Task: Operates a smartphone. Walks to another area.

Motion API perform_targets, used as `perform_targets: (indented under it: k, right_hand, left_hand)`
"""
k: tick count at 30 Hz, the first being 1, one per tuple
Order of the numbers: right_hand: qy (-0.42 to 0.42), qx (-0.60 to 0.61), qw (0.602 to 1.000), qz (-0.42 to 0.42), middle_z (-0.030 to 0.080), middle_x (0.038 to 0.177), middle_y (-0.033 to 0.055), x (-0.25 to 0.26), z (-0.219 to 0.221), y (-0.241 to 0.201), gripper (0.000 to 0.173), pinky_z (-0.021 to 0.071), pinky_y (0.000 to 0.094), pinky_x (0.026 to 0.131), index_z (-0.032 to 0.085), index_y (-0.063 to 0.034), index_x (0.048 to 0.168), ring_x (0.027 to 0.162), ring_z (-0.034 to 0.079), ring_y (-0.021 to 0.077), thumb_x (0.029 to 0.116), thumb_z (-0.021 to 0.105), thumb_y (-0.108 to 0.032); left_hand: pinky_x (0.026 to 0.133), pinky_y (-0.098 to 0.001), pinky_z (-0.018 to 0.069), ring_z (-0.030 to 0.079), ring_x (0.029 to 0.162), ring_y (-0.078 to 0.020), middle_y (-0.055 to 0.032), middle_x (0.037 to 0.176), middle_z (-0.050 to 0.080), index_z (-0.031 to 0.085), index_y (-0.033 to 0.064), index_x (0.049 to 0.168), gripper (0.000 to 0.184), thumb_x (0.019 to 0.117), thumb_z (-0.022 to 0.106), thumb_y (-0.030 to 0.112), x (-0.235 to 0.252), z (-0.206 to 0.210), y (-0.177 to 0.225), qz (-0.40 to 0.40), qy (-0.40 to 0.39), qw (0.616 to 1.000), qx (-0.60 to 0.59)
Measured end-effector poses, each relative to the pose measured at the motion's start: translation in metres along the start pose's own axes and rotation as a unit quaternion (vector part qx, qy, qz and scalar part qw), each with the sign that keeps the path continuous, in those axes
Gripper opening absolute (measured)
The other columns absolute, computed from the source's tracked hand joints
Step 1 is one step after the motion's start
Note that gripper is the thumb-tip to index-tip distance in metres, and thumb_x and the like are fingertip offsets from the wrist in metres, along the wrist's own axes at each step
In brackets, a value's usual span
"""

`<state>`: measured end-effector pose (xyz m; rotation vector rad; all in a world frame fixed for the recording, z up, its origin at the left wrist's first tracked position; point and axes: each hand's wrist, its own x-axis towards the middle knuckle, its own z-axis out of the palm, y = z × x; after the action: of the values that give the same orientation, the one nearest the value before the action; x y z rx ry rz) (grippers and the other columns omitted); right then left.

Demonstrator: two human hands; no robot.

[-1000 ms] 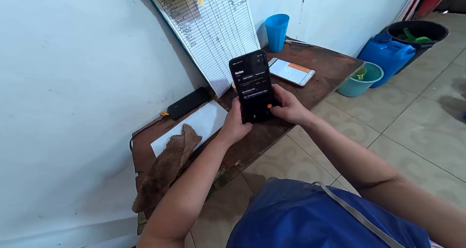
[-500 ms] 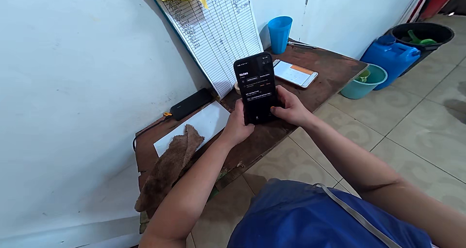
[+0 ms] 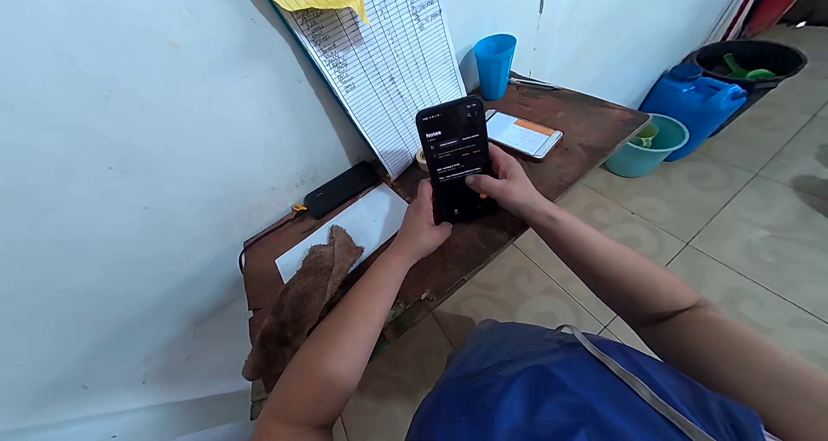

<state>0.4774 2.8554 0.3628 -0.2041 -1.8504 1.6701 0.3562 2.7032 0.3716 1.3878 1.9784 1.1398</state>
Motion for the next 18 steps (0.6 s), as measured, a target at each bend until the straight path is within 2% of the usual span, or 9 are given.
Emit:
perform_targets:
  k: [5,7,9,12,16,18]
  right_hand:
    - [0.066,0.031,0.997,-0.001,0.071,0.098,0.0007,0.015,0.013,-0.009,0.041,0.0602,0.0240,0.078,0.055,-0.0043,0.123,0.086,0.071,0.0034,0.0832,0.065,-0.011]
    - [0.066,0.026,0.997,-0.007,0.071,0.099,0.0017,0.016,0.013,-0.005,0.038,0.0601,0.0247,0.078,0.054,-0.0046,0.123,0.086,0.071,0.0045,0.0873,0.064,-0.010]
    - [0.036,0.019,0.999,-0.017,0.069,0.102,0.0009,0.010,0.007,-0.004,0.033,0.0595,0.0248,0.080,0.051,-0.0075,0.128,0.088,0.070,0.0040,0.0964,0.057,-0.016]
    - [0.001,-0.009,0.999,-0.034,0.065,0.106,0.0000,0.003,-0.002,-0.001,0.040,0.0565,0.0241,0.083,0.044,-0.0058,0.135,0.093,0.066,0.0011,0.0975,0.043,-0.021]
    - [-0.023,-0.034,0.999,-0.006,0.068,0.109,0.0052,-0.011,-0.006,0.007,0.047,0.0579,0.0280,0.080,0.043,-0.0033,0.138,0.092,0.068,0.0056,0.0930,0.053,-0.016]
    - [-0.036,-0.036,0.999,0.015,0.068,0.110,0.0059,-0.016,-0.006,0.010,0.050,0.0576,0.0279,0.084,0.045,-0.0021,0.137,0.095,0.068,0.0058,0.0904,0.058,-0.012]
  left_hand:
    - [0.095,-0.0393,0.0549,0.067,0.111,-0.0214,-0.0193,0.124,0.064,0.031,-0.0005,0.145,0.076,0.0783,0.063,-0.016,0.000,0.000,0.003,-0.018,-0.006,1.000,-0.013]
    - [0.094,-0.0391,0.0549,0.067,0.111,-0.0218,-0.0192,0.123,0.064,0.032,0.0001,0.146,0.076,0.0781,0.063,-0.015,0.000,0.000,0.003,-0.022,-0.007,1.000,-0.008]
    - [0.096,-0.0405,0.0538,0.066,0.112,-0.0233,-0.0205,0.123,0.064,0.032,-0.0005,0.146,0.075,0.0794,0.064,-0.014,-0.001,-0.001,0.006,-0.025,-0.011,1.000,0.002]
    - [0.102,-0.0424,0.0511,0.064,0.120,-0.0257,-0.0228,0.129,0.062,0.031,-0.0024,0.147,0.075,0.0812,0.064,-0.014,-0.002,-0.002,0.010,-0.027,-0.015,0.999,0.012]
    - [0.098,-0.0394,0.0527,0.066,0.114,-0.0228,-0.0210,0.123,0.064,0.032,-0.0019,0.146,0.075,0.0794,0.064,-0.013,-0.002,-0.002,0.008,-0.025,-0.011,1.000,-0.003]
    - [0.098,-0.0398,0.0528,0.065,0.114,-0.0230,-0.0210,0.123,0.063,0.032,-0.0020,0.146,0.075,0.0792,0.064,-0.013,-0.001,-0.002,0.006,-0.023,-0.009,1.000,-0.004]
